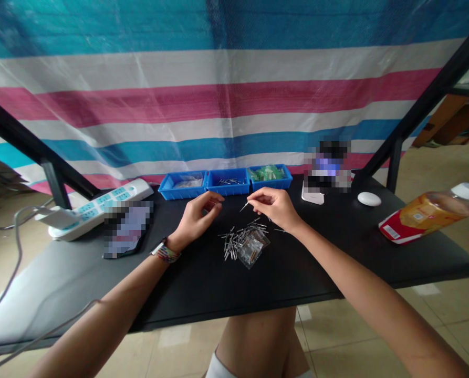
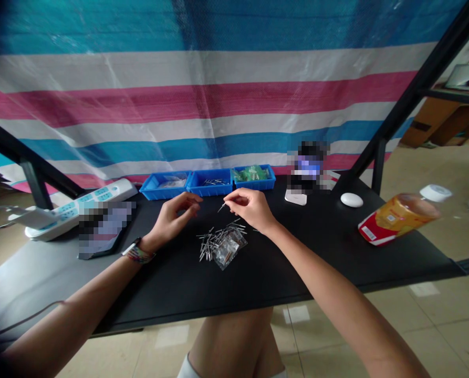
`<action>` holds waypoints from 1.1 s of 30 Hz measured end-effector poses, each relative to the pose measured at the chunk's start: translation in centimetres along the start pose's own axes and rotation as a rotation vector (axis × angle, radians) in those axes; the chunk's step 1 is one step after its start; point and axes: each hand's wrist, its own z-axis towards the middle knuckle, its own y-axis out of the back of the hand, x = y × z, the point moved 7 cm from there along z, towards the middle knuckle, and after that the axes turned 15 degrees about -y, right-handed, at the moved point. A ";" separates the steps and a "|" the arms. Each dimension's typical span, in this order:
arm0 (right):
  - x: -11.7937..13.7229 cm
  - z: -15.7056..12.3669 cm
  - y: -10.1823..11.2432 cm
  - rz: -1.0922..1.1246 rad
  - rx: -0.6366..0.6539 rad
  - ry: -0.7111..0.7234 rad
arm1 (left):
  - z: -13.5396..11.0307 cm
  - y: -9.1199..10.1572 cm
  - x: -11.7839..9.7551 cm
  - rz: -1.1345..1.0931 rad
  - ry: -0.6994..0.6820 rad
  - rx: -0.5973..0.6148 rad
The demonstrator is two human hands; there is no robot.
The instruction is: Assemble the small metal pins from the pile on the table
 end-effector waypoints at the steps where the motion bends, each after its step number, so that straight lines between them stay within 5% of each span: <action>1: -0.5 0.0 -0.3 0.062 -0.006 -0.040 | 0.0 -0.2 -0.3 -0.002 -0.017 0.016; 12: -1.4 -0.4 -2.2 0.304 0.013 -0.121 | 0.1 -1.4 -2.0 0.001 -0.158 0.075; 33: -1.7 -0.6 -2.7 0.176 0.040 -0.148 | 0.1 -1.3 -1.6 -0.040 -0.083 0.046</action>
